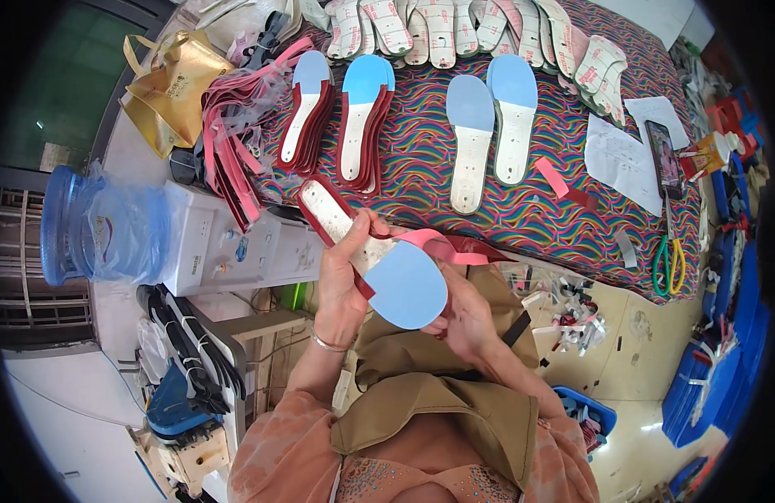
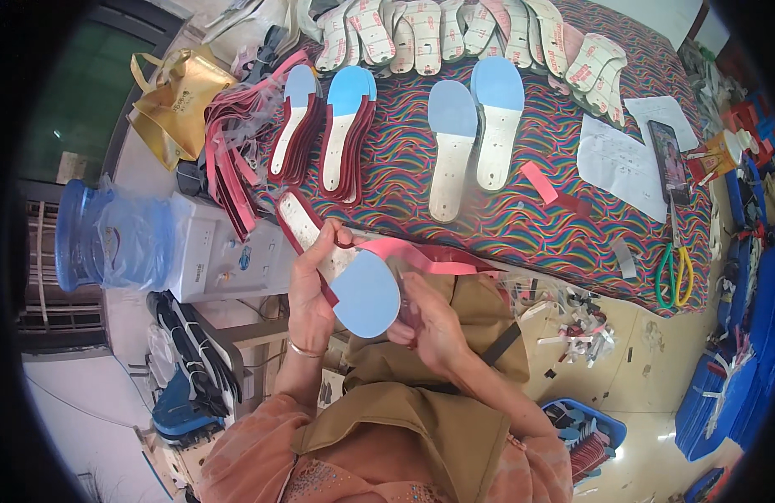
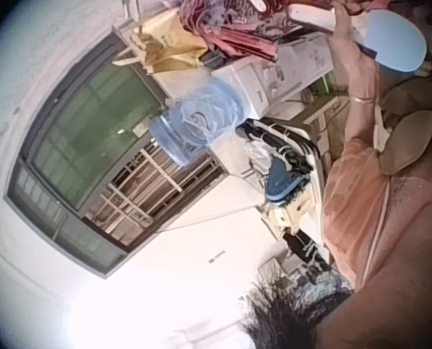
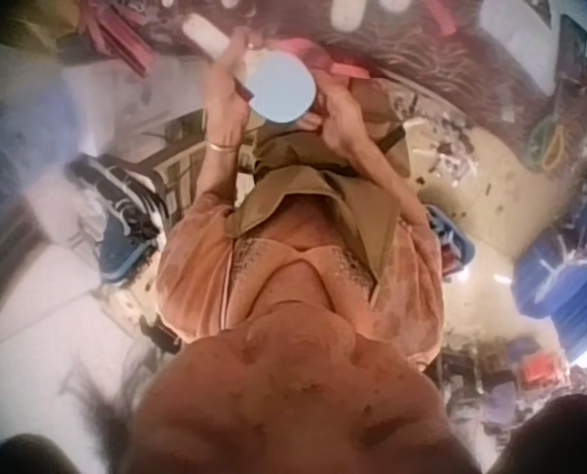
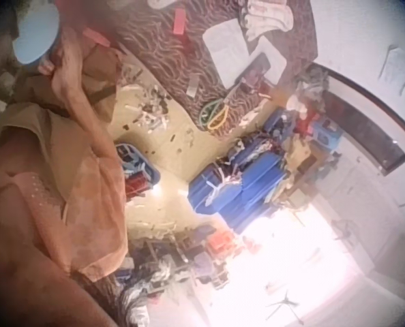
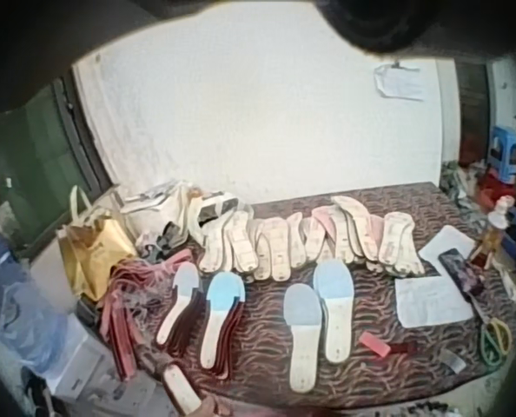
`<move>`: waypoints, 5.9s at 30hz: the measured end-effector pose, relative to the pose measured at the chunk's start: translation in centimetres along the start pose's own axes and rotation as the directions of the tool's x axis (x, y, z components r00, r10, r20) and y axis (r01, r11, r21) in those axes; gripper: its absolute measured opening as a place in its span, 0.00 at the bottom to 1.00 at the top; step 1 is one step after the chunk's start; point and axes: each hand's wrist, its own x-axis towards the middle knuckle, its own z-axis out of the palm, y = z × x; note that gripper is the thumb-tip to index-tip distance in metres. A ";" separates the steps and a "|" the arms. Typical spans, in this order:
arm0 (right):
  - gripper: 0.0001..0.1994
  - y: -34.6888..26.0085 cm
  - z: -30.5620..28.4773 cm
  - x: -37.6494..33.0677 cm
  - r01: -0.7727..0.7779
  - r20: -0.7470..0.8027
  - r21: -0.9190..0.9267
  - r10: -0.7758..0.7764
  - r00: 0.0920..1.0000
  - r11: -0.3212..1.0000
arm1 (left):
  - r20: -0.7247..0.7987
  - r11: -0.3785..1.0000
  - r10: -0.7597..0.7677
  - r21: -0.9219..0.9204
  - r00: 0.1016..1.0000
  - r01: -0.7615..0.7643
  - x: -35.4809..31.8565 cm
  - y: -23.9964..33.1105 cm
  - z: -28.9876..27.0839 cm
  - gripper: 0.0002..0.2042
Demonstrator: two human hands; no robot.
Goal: The person assembles shoe insoles by applying adhesive strips around the edges of insole bases, wrapping the strips by hand, and cutting away excess material with snips.
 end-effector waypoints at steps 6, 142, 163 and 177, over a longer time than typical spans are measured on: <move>0.12 1.1 1.3 0.9 0.092 -0.183 -0.157 -0.120 0.976 0.983 | -0.048 0.996 0.083 -0.019 0.995 -0.084 -1.3 -0.7 0.0 0.07; 0.15 -5.5 1.7 6.1 0.234 -0.271 -0.464 -0.389 0.881 0.855 | 0.519 0.540 0.384 0.545 0.764 -0.642 6.8 1.3 -1.8 0.19; 0.09 -2.5 -9.5 5.3 -0.070 0.323 -0.612 -0.329 0.887 -0.788 | 0.540 -0.255 0.777 0.739 0.324 -0.623 12.6 6.9 -3.8 0.08; 0.03 -8.3 -4.7 -4.2 0.248 0.145 -0.965 -0.609 0.780 0.088 | 0.730 0.028 0.112 0.676 0.674 -0.736 2.3 -11.5 -4.4 0.11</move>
